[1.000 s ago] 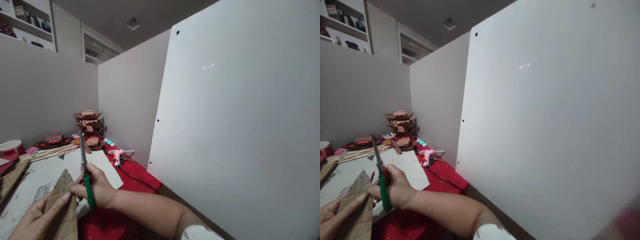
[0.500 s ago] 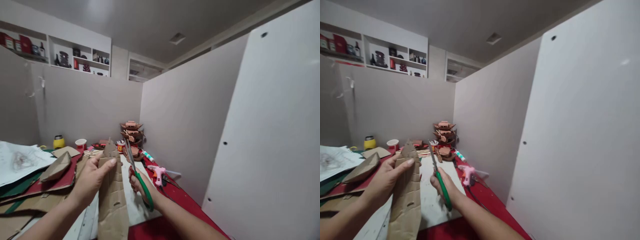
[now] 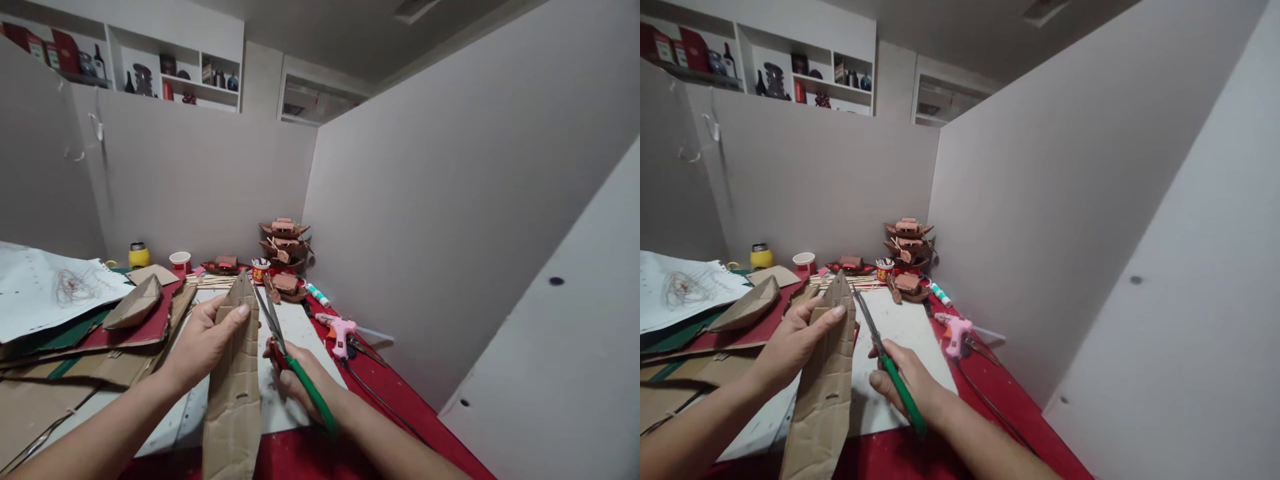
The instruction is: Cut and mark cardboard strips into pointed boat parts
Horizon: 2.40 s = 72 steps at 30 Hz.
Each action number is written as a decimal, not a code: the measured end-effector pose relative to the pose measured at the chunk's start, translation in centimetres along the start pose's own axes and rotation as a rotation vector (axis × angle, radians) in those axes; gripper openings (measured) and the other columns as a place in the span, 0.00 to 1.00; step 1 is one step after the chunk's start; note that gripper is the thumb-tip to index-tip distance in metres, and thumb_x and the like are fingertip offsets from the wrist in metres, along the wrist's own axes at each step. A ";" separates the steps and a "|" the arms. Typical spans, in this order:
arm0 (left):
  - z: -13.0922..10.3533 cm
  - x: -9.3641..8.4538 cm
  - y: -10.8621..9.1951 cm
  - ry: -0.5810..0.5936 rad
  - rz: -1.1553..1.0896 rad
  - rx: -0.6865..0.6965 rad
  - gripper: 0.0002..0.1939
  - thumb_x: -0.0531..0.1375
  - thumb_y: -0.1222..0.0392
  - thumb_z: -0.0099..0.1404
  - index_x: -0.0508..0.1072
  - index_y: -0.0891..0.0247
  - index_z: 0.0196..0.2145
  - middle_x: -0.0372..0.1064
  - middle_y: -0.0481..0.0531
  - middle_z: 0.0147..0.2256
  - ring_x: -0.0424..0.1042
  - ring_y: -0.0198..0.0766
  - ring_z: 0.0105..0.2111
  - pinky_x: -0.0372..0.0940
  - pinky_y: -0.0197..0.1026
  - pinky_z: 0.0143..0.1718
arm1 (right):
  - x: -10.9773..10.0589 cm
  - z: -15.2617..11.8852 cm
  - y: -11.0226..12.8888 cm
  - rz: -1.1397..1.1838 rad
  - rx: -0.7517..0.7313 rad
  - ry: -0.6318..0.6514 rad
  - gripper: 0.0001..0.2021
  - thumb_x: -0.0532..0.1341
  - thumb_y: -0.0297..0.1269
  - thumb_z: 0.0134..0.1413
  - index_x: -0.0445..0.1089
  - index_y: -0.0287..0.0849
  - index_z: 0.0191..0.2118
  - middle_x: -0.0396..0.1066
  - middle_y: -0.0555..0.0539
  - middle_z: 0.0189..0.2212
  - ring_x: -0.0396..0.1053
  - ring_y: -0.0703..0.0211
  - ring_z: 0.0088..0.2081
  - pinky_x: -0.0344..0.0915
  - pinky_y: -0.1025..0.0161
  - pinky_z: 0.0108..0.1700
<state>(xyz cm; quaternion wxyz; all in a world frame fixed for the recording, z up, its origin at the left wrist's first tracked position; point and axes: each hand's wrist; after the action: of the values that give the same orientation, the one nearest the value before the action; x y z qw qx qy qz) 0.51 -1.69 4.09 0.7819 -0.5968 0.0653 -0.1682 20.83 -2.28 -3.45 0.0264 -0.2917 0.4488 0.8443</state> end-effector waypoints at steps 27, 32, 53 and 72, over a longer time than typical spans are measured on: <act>-0.5 0.6 0.7 0.078 0.067 -0.044 0.14 0.61 0.50 0.61 0.73 0.62 0.40 0.74 0.49 0.30 0.73 0.37 0.28 0.69 0.40 0.33 | 0.0 -0.6 0.7 0.038 0.046 0.094 0.33 0.46 0.69 0.53 0.66 0.41 0.41 0.65 0.47 0.30 0.62 0.56 0.32 0.62 0.63 0.33; -0.4 0.6 0.6 0.093 0.075 -0.031 0.13 0.61 0.50 0.62 0.73 0.62 0.39 0.73 0.48 0.29 0.72 0.37 0.28 0.69 0.38 0.33 | -0.2 -0.8 0.3 -0.055 0.027 0.080 0.32 0.48 0.67 0.54 0.66 0.41 0.45 0.67 0.46 0.32 0.63 0.54 0.33 0.62 0.60 0.38; -0.4 0.5 1.1 0.112 -0.019 -0.022 0.18 0.63 0.52 0.60 0.74 0.63 0.45 0.77 0.52 0.33 0.75 0.39 0.30 0.69 0.39 0.34 | 0.8 -0.9 1.1 -0.023 0.065 0.064 0.30 0.44 0.67 0.55 0.62 0.42 0.32 0.61 0.50 0.24 0.57 0.60 0.27 0.57 0.65 0.26; -0.5 0.8 0.6 0.097 -0.012 -0.055 0.17 0.62 0.51 0.60 0.75 0.62 0.44 0.77 0.49 0.32 0.74 0.38 0.29 0.69 0.37 0.32 | 2.8 -1.6 0.9 0.141 0.176 -0.086 0.28 0.49 0.66 0.54 0.55 0.44 0.23 0.52 0.55 0.16 0.49 0.66 0.20 0.47 0.66 0.20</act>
<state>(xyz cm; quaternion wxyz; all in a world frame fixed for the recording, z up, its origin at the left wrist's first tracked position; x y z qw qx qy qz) 1.22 -2.25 3.43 0.7600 -0.6097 0.1040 -0.1997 18.99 -4.64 -4.94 0.0117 -0.2197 0.5391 0.8130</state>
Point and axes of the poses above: each hand's wrist, its own z-axis towards the middle knuckle, its own x-axis out of the palm, y = z × x
